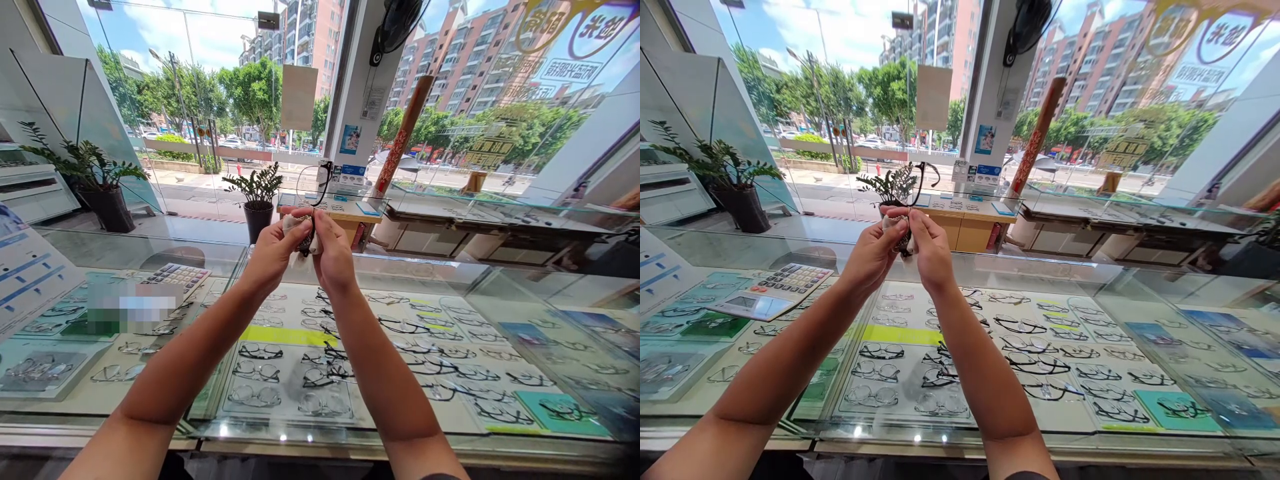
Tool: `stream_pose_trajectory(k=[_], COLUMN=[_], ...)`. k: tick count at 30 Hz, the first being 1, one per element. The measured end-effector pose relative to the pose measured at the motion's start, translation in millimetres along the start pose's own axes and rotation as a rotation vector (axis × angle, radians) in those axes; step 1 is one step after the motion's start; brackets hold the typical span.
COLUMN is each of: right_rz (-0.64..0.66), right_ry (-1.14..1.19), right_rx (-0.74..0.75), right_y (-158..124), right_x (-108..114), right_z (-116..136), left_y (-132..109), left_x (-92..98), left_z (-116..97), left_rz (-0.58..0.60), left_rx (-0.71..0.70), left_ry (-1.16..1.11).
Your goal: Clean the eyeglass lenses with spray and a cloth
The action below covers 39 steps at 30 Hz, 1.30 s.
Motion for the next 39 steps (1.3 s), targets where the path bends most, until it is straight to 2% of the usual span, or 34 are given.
stream_pose_trajectory(k=[3, 7, 12, 18, 27, 39], right_rz=[0.01, 0.005, -0.073, -0.146, -0.042, -0.03], right_ry=[0.076, 0.075, 0.105, 0.17, 0.223, 0.2], right_rx=[0.048, 0.022, -0.021, -0.094, -0.125, -0.125], right_y=[0.1, 0.5, 1.0, 3.2, 5.0, 4.9], right_x=[-0.6, -0.7, 0.4, 6.6, 6.8, 6.1], right_z=[1.8, 6.9, 13.1, 9.2, 7.6, 5.2], left_y=[-0.6, -1.2, -0.3, 0.4, -0.2, -1.0], left_x=[-2.9, -4.7, -0.3, 3.8, 5.5, 7.9], left_z=[0.2, -0.8, -3.6, -4.4, -5.3, -4.6], left_rz=[0.017, 0.052, 0.132, 0.195, 0.191, 0.203], left_rx=[-0.006, -0.001, 0.101, 0.191, 0.217, 0.25], left_ry=[-0.027, -0.046, 0.001, -0.017, -0.016, 0.037])
Point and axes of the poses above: each hand's wrist, its own y-axis towards the middle knuckle, its own x-axis out of the back of the hand, z = x × y, the point moved 3 cm from there along y, towards the middle knuckle, and after that the axes turned 1 degree about x, right-handed, at the moved point
